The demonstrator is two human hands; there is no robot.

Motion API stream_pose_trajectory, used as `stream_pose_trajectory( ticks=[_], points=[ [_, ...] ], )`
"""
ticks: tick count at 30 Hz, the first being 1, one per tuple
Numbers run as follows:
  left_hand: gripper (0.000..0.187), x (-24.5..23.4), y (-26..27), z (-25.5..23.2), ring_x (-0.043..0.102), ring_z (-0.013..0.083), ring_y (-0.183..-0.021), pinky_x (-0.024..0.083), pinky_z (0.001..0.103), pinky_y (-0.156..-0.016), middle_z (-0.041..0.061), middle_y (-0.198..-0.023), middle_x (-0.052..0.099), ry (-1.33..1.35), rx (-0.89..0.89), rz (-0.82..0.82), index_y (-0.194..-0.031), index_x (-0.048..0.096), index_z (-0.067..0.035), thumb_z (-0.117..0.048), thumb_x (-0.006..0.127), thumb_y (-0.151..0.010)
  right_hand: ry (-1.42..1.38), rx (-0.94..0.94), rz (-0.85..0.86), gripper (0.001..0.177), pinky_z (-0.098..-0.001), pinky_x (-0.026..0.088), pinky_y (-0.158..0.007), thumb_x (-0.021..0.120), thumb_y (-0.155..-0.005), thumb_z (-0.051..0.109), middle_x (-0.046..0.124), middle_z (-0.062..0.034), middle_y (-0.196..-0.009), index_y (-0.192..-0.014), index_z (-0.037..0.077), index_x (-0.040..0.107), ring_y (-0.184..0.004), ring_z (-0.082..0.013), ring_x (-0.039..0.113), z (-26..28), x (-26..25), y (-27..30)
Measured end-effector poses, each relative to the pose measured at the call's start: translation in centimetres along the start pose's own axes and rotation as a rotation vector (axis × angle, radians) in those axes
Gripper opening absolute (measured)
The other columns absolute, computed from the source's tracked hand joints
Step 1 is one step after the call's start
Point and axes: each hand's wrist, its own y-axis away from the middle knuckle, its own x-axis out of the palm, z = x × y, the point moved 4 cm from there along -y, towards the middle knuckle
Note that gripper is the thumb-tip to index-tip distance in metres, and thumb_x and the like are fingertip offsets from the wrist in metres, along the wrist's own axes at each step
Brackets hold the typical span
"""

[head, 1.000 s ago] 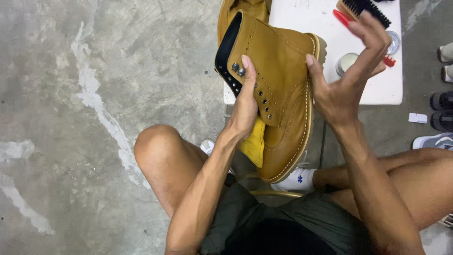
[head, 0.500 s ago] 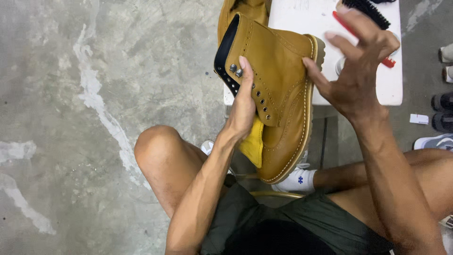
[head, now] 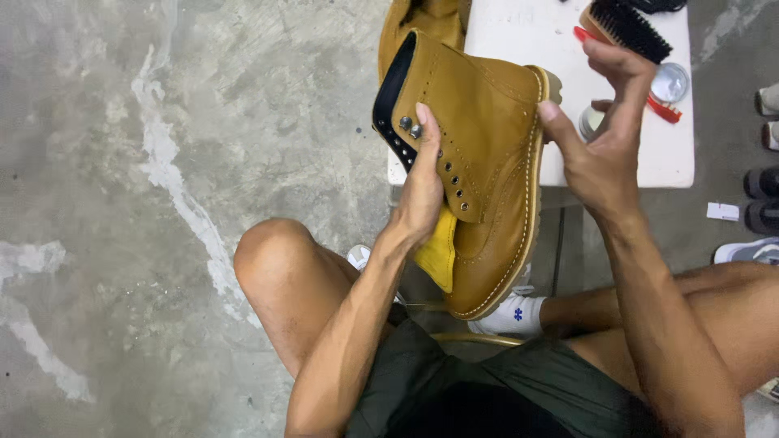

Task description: The person cleans and conditions a pair of tan leather boots by hand, applying a conditioning cream from a small container to the leather surface of one boot and rubbing it in.

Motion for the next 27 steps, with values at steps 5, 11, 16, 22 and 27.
stream_pose_trajectory(
  ticks=[5,11,16,22,27],
  points=[
    [0.097,0.0,0.2,-0.3,0.035,0.0339,-0.151,0.033,0.048,-0.124,0.022,-0.165,0.031,-0.162,-0.018,0.080,-0.162,0.021,-0.005,-0.068,0.031,-0.088,-0.368,0.071,-0.021,0.064,-0.0503,0.026,-0.130,0.074,-0.097,0.025,0.038,-0.0133,-0.153,-0.145,0.018,0.032,-0.150,-0.0326,0.037,0.1,-0.1,0.1],
    [0.093,-0.7,-0.4,0.4,0.043,0.0302,-0.147,0.037,0.046,-0.123,0.019,-0.162,0.040,-0.101,-0.005,0.022,-0.159,0.032,-0.006,-0.065,0.037,-0.088,-0.961,0.587,-0.211,0.056,-0.0246,0.040,-0.104,0.074,-0.096,0.017,0.072,0.0075,-0.123,-0.146,0.023,0.049,-0.136,-0.0122,0.065,-2.0,-2.0,3.4],
    [0.095,-0.2,0.1,0.1,0.044,0.0327,-0.147,0.039,0.048,-0.122,0.020,-0.161,0.041,-0.150,-0.035,0.066,-0.159,0.032,-0.005,-0.068,0.034,-0.087,-1.005,0.575,-0.224,0.068,-0.0276,0.042,-0.113,0.080,-0.090,0.019,0.072,0.0116,-0.105,-0.150,0.020,0.047,-0.127,-0.0114,0.065,-1.8,-2.9,3.8],
    [0.088,-0.7,-0.4,0.8,0.050,0.0292,-0.141,0.043,0.046,-0.120,0.017,-0.157,0.048,-0.083,-0.021,-0.032,-0.156,0.040,-0.007,-0.063,0.039,-0.088,-1.026,0.546,-0.235,0.064,-0.0259,0.040,-0.114,0.077,-0.090,0.016,0.060,0.0091,-0.090,-0.147,0.018,0.049,-0.118,-0.0108,0.062,-1.2,-3.0,3.8],
    [0.089,-0.6,-0.3,0.5,0.045,0.0285,-0.146,0.038,0.044,-0.123,0.017,-0.161,0.043,-0.114,0.003,0.011,-0.158,0.035,-0.006,-0.063,0.038,-0.090,-1.053,0.497,-0.224,0.065,-0.0239,0.041,-0.113,0.073,-0.090,0.011,0.057,0.0075,-0.083,-0.150,0.013,0.046,-0.110,-0.0101,0.060,-0.8,-3.1,3.6]
  ],
)
